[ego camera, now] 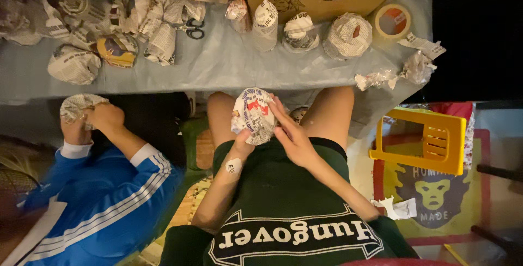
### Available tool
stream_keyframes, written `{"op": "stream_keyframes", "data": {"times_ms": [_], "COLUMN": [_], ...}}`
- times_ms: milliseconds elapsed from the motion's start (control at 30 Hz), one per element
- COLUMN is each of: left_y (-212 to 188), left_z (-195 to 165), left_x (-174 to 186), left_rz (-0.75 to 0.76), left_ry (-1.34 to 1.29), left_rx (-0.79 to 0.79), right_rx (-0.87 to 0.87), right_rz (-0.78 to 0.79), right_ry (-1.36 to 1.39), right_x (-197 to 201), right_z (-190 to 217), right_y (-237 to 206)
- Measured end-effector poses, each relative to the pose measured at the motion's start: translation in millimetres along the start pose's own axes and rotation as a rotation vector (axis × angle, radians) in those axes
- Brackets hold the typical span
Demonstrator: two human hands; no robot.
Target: The person sits at a table and crumples sheets of newspaper, wrapping the paper around small containers and bowls to form covered shapes, pressing the paper to fit. They later cut pieces with scissors and use tape to secure the wrapped newspaper forms, placing finished forms on the table.
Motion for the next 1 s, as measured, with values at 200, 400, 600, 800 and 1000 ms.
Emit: {"op": "stream_keyframes", "data": {"times_ms": [200, 400, 600, 800, 1000], "left_y": [10.2, 9.7, 8.1, 7.5, 4.0], "left_z": [-34.9, -38.5, -23.7, -8.2, -39.7], "left_x": [-39.2, -45.9, -18.3, -16.9, -40.6], "left_rz": [0.01, -0.008, -0.004, -0.025, -0.151], "left_ry": [-0.066, -0.118, -0.259, 0.251, 1.154], "left_rx": [-0.046, -0.076, -0.016, -0.105, -0.338], "right_rx": [-0.087, 0.058, 0.004, -0.446, -0.296], "right_rz": [0.054, 0.188, -0.085, -0.542, -0.598], "right_ry": [-0.168, -0.61, -0.461, 0.729, 0.095], "right_x": [-4.9, -11.2, 8.7, 8.6, 9.3], "right_z": [25.5, 34.6, 17.6, -55.5, -119.3], "right_y": [11.5, 12.5, 6.9, 15.3, 1.8]}}
Point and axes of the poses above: each hand's wrist, its own y-axis towards the middle knuckle, its own x-axis out of the back of the hand, z = x × y, the point moved 1 cm from there along y, towards the middle knuckle, and after that the axes turned 13 degrees about x, right-handed, at the moved point
